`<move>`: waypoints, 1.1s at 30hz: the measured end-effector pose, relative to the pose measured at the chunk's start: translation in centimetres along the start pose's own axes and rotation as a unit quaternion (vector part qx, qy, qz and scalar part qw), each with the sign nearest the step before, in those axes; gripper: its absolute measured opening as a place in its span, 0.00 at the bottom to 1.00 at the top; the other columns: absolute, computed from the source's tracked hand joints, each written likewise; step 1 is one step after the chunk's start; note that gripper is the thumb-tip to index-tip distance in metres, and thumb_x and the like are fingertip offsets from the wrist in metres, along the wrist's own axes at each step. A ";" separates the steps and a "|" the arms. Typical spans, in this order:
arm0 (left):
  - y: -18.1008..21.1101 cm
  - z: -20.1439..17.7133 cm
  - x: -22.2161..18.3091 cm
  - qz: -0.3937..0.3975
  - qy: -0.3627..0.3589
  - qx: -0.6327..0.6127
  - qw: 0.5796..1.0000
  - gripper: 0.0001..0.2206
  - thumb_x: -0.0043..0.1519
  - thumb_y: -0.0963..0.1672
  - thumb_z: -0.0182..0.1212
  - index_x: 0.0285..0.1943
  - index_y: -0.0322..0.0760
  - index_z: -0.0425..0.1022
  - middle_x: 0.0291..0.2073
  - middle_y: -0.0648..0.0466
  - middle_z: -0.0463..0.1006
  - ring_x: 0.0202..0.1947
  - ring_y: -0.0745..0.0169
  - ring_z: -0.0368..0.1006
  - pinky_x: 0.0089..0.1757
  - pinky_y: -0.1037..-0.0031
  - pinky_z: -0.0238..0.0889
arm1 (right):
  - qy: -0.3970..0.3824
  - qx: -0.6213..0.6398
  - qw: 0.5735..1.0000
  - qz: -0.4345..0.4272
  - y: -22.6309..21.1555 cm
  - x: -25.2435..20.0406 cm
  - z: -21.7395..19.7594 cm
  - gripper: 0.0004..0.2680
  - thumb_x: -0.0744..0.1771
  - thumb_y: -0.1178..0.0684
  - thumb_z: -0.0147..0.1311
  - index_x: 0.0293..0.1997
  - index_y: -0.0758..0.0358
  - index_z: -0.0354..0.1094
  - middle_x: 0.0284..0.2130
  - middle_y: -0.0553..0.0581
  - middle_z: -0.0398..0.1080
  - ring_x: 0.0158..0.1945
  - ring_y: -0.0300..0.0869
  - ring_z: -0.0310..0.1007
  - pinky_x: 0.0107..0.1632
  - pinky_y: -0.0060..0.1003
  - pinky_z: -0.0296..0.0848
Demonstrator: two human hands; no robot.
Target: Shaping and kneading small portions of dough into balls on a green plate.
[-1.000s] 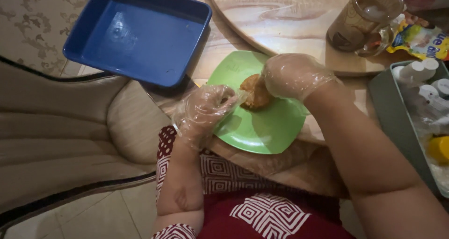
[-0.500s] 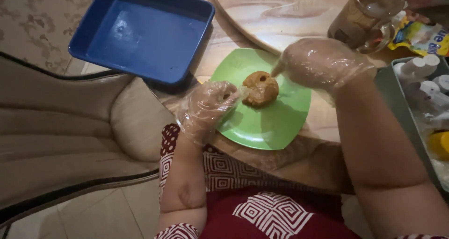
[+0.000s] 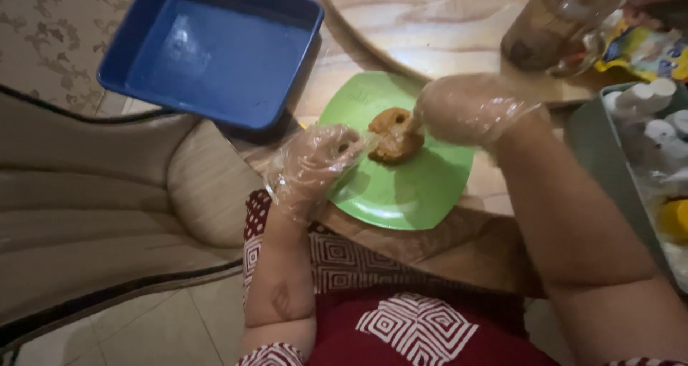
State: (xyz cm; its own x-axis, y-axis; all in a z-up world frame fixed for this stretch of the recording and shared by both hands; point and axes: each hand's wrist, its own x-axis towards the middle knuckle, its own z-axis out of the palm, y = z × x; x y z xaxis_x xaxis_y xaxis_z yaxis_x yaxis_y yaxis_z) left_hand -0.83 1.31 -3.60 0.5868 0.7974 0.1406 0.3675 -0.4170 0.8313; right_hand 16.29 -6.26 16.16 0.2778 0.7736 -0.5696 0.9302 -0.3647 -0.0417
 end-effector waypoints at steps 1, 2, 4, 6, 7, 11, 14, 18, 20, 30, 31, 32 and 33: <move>-0.9 0.4 0.0 0.181 0.057 0.127 0.974 0.06 0.61 0.45 0.68 0.43 0.41 0.82 0.27 0.56 0.80 0.26 0.70 0.74 0.31 0.84 0.71 | -0.036 0.023 0.998 0.034 -0.4 -0.4 -0.5 0.14 0.70 0.43 0.49 0.52 0.62 0.73 0.44 0.61 0.75 0.46 0.48 0.75 0.53 0.42 0.74; -1.8 0.8 0.1 0.352 0.109 0.248 0.896 0.07 0.61 0.43 0.69 0.44 0.37 0.79 0.33 0.54 0.81 0.28 0.67 0.76 0.31 0.80 0.75 | -0.073 0.047 0.994 0.068 -0.7 -0.9 -1.0 0.14 0.70 0.42 0.49 0.54 0.60 0.72 0.48 0.58 0.74 0.47 0.45 0.74 0.53 0.36 0.75; -1.8 1.2 0.3 0.334 0.099 0.235 0.907 0.07 0.61 0.43 0.69 0.43 0.38 0.79 0.33 0.55 0.81 0.28 0.68 0.75 0.30 0.81 0.74 | -0.024 0.020 0.998 0.049 0.6 0.5 1.1 0.14 0.69 0.44 0.48 0.49 0.63 0.75 0.43 0.62 0.76 0.50 0.52 0.75 0.54 0.46 0.74; -2.0 1.2 0.7 0.312 0.099 0.226 0.917 0.06 0.61 0.44 0.70 0.43 0.40 0.79 0.32 0.56 0.81 0.27 0.69 0.75 0.30 0.82 0.74 | 0.028 -0.017 0.999 0.023 1.2 1.5 2.2 0.15 0.69 0.46 0.47 0.44 0.67 0.77 0.38 0.66 0.78 0.53 0.59 0.77 0.56 0.57 0.72; -2.0 1.0 0.9 0.277 0.095 0.212 0.932 0.06 0.60 0.45 0.70 0.43 0.42 0.80 0.31 0.57 0.81 0.27 0.71 0.75 0.30 0.83 0.73 | 0.024 -0.028 0.999 0.025 1.2 1.6 2.3 0.14 0.68 0.47 0.47 0.45 0.66 0.78 0.40 0.66 0.78 0.54 0.59 0.77 0.57 0.57 0.72; -2.4 0.8 0.9 0.163 0.076 0.164 0.970 0.05 0.59 0.47 0.71 0.41 0.50 0.82 0.28 0.62 0.81 0.25 0.75 0.74 0.29 0.86 0.70 | 0.016 -0.043 0.999 0.017 0.6 0.9 1.9 0.12 0.68 0.51 0.49 0.47 0.68 0.76 0.40 0.68 0.77 0.53 0.62 0.76 0.57 0.60 0.71; -2.2 1.3 1.4 0.092 0.057 0.126 0.986 0.05 0.59 0.49 0.71 0.40 0.55 0.83 0.26 0.65 0.80 0.24 0.77 0.73 0.29 0.89 0.69 | -0.006 -0.091 0.995 0.026 1.2 3.3 3.2 0.11 0.67 0.54 0.50 0.47 0.69 0.76 0.41 0.65 0.78 0.53 0.61 0.77 0.57 0.60 0.71; -2.0 1.5 1.8 0.019 0.038 0.088 0.995 0.04 0.58 0.51 0.72 0.39 0.60 0.84 0.24 0.68 0.80 0.23 0.80 0.73 0.28 0.91 0.67 | 0.022 -0.084 0.996 0.008 0.7 1.8 2.3 0.10 0.66 0.56 0.51 0.45 0.70 0.76 0.35 0.64 0.77 0.48 0.61 0.79 0.54 0.61 0.73; -2.0 1.7 1.5 -0.059 0.016 0.051 0.997 0.04 0.57 0.53 0.72 0.38 0.65 0.85 0.22 0.71 0.80 0.22 0.83 0.72 0.28 0.93 0.66 | 0.036 -0.063 0.997 0.001 0.4 1.3 1.9 0.08 0.66 0.56 0.53 0.44 0.68 0.77 0.32 0.65 0.76 0.44 0.62 0.80 0.50 0.62 0.75; 2.8 -1.6 -0.8 -0.050 -0.027 -0.108 0.993 0.09 0.59 0.41 0.68 0.48 0.38 0.84 0.23 0.59 0.75 0.28 0.77 0.71 0.40 0.92 0.63 | 0.019 -0.061 0.998 0.003 0.7 2.1 1.9 0.09 0.66 0.55 0.58 0.42 0.73 0.77 0.29 0.64 0.74 0.43 0.61 0.80 0.50 0.61 0.75; 1.8 -1.3 -0.7 -0.019 -0.012 -0.105 0.994 0.10 0.58 0.41 0.70 0.49 0.39 0.84 0.25 0.56 0.78 0.28 0.76 0.72 0.40 0.91 0.64 | 0.014 -0.032 0.999 0.009 0.6 1.8 1.8 0.11 0.66 0.52 0.59 0.42 0.73 0.77 0.28 0.65 0.74 0.42 0.60 0.79 0.50 0.60 0.75; 0.8 -0.9 -0.6 0.013 0.001 -0.102 0.995 0.11 0.58 0.42 0.72 0.49 0.40 0.83 0.27 0.52 0.81 0.28 0.74 0.74 0.41 0.91 0.65 | 0.008 -0.004 1.000 0.014 0.5 1.6 1.7 0.13 0.66 0.48 0.61 0.42 0.72 0.78 0.27 0.65 0.73 0.40 0.59 0.79 0.50 0.60 0.75; -0.3 -0.6 -0.1 0.009 0.000 -0.103 0.995 0.11 0.58 0.42 0.72 0.49 0.40 0.83 0.27 0.52 0.81 0.28 0.74 0.74 0.41 0.91 0.65 | 0.004 -0.004 1.000 0.014 0.5 1.9 2.2 0.13 0.66 0.48 0.61 0.42 0.72 0.78 0.27 0.65 0.73 0.40 0.59 0.79 0.50 0.60 0.75</move>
State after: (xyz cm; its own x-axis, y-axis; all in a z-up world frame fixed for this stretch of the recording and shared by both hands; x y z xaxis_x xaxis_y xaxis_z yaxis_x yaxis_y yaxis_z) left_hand -1.42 1.63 -3.57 0.5919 0.7907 0.1565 0.2006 -0.3326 0.9215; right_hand 16.73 -6.05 13.23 0.3058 0.7667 -0.5645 0.9236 -0.3829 -0.0197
